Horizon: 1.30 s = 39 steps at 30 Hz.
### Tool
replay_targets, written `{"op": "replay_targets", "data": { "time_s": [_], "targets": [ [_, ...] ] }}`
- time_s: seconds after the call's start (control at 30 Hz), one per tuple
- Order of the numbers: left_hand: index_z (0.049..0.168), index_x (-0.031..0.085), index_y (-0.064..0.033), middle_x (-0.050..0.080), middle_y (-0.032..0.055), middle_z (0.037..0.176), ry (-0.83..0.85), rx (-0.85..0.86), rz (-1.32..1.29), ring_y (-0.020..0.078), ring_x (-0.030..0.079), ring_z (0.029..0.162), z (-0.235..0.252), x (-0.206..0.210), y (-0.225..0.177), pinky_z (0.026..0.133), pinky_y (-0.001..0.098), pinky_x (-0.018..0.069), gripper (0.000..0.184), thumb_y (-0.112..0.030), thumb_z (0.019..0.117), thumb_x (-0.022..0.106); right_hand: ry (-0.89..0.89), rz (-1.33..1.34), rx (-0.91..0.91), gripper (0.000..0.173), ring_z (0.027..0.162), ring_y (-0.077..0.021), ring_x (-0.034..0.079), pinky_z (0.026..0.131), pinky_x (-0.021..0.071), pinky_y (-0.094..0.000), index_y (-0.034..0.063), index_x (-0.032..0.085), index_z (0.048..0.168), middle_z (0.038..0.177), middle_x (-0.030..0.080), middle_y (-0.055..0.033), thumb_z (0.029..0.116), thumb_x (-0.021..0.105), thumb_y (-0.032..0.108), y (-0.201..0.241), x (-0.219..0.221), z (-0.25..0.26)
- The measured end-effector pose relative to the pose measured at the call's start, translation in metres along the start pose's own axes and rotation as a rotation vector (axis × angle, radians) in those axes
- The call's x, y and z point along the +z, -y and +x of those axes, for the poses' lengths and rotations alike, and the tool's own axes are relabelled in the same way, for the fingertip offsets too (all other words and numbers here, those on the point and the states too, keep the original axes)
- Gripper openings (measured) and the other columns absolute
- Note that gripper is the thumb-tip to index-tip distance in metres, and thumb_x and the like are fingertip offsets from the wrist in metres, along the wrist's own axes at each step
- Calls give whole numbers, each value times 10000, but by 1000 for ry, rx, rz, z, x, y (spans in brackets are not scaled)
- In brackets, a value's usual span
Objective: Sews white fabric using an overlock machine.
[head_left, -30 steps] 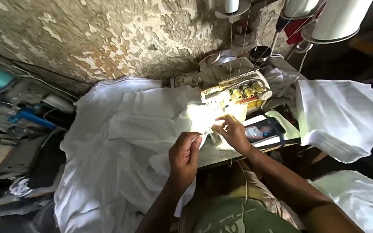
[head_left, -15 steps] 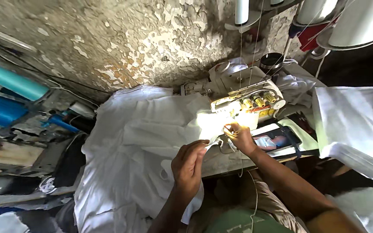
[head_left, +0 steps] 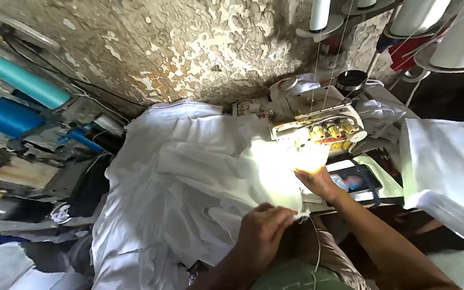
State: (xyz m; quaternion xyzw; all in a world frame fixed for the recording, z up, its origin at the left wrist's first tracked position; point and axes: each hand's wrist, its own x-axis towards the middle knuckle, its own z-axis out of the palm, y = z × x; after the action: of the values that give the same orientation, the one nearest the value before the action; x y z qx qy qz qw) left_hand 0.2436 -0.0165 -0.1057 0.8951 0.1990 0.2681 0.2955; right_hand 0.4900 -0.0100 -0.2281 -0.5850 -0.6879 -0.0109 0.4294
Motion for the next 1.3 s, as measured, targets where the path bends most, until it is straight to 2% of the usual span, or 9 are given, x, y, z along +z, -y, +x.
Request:
{"op": "replay_targets", "data": {
  "time_s": [0.17, 0.3, 0.4, 0.5, 0.6, 0.7, 0.87, 1.1, 1.3],
  "targets": [
    [958, 794, -57, 792, 41, 940, -41, 51, 177, 185, 735, 832, -25, 38, 7, 778, 304, 575, 212, -128, 979, 595, -90, -68, -1, 203, 762, -363, 742, 631, 588, -518, 23, 790, 988, 957, 761, -186, 932, 598, 52, -4, 23, -17],
    [917, 781, -79, 782, 33, 885, -29, 58, 296, 211, 724, 793, -28, 60, 21, 701, 343, 556, 170, -85, 942, 613, -164, -79, 115, 200, 762, -393, 718, 639, 571, -539, -13, 772, 978, 908, 728, -214, 928, 586, 42, 7, 38, -18],
    [910, 779, -74, 773, 41, 870, -50, 46, 338, 226, 716, 774, -24, 73, 35, 680, 359, 549, 156, -56, 923, 624, -221, 19, 371, 205, 875, -425, 727, 776, 584, -547, -92, 726, 1047, 972, 720, -270, 960, 598, 42, 33, 45, -23],
    [881, 783, -77, 788, 49, 926, -90, 48, 366, 228, 726, 790, -16, 81, 46, 689, 362, 551, 169, -21, 892, 623, -323, 210, 577, 247, 994, -340, 701, 898, 565, -412, -163, 658, 1119, 1113, 680, -304, 973, 564, 12, 49, 54, -39],
    [876, 780, -66, 792, 65, 979, -105, 71, 397, 236, 739, 835, -7, 86, 57, 726, 366, 560, 164, -8, 890, 627, -401, 302, 553, 280, 874, -125, 673, 806, 558, -219, -165, 615, 1180, 1089, 662, -245, 980, 514, 4, 47, 59, -58],
    [882, 781, -73, 791, 61, 972, -138, 111, 453, 235, 733, 826, 3, 89, 67, 713, 362, 549, 168, -22, 899, 622, -441, 309, 504, 290, 937, -124, 675, 853, 546, -210, -163, 615, 1184, 1111, 666, -250, 960, 513, -9, 39, 56, -64],
    [859, 777, -66, 789, 68, 918, -176, 126, 522, 242, 733, 793, 23, 85, 74, 692, 373, 547, 158, -5, 878, 633, -463, 370, 481, 294, 812, -32, 639, 735, 537, -149, -164, 600, 1192, 1103, 650, -219, 959, 508, -9, 39, 50, -65],
    [793, 726, -40, 690, 82, 687, -163, 142, 603, 257, 695, 707, 52, 78, 82, 635, 383, 524, 149, -4, 904, 634, -480, 444, 474, 291, 766, 29, 623, 719, 528, -114, -176, 588, 1187, 1043, 670, -163, 953, 538, -11, 44, 51, -73],
    [931, 761, -1, 714, 173, 862, -16, -13, 648, 343, 712, 848, 75, 75, 75, 724, 454, 567, 115, 24, 895, 655, -511, 497, 472, 282, 750, 58, 608, 692, 519, -96, -188, 567, 1182, 1028, 664, -130, 953, 519, -31, 47, 48, -73]
  ]
}}
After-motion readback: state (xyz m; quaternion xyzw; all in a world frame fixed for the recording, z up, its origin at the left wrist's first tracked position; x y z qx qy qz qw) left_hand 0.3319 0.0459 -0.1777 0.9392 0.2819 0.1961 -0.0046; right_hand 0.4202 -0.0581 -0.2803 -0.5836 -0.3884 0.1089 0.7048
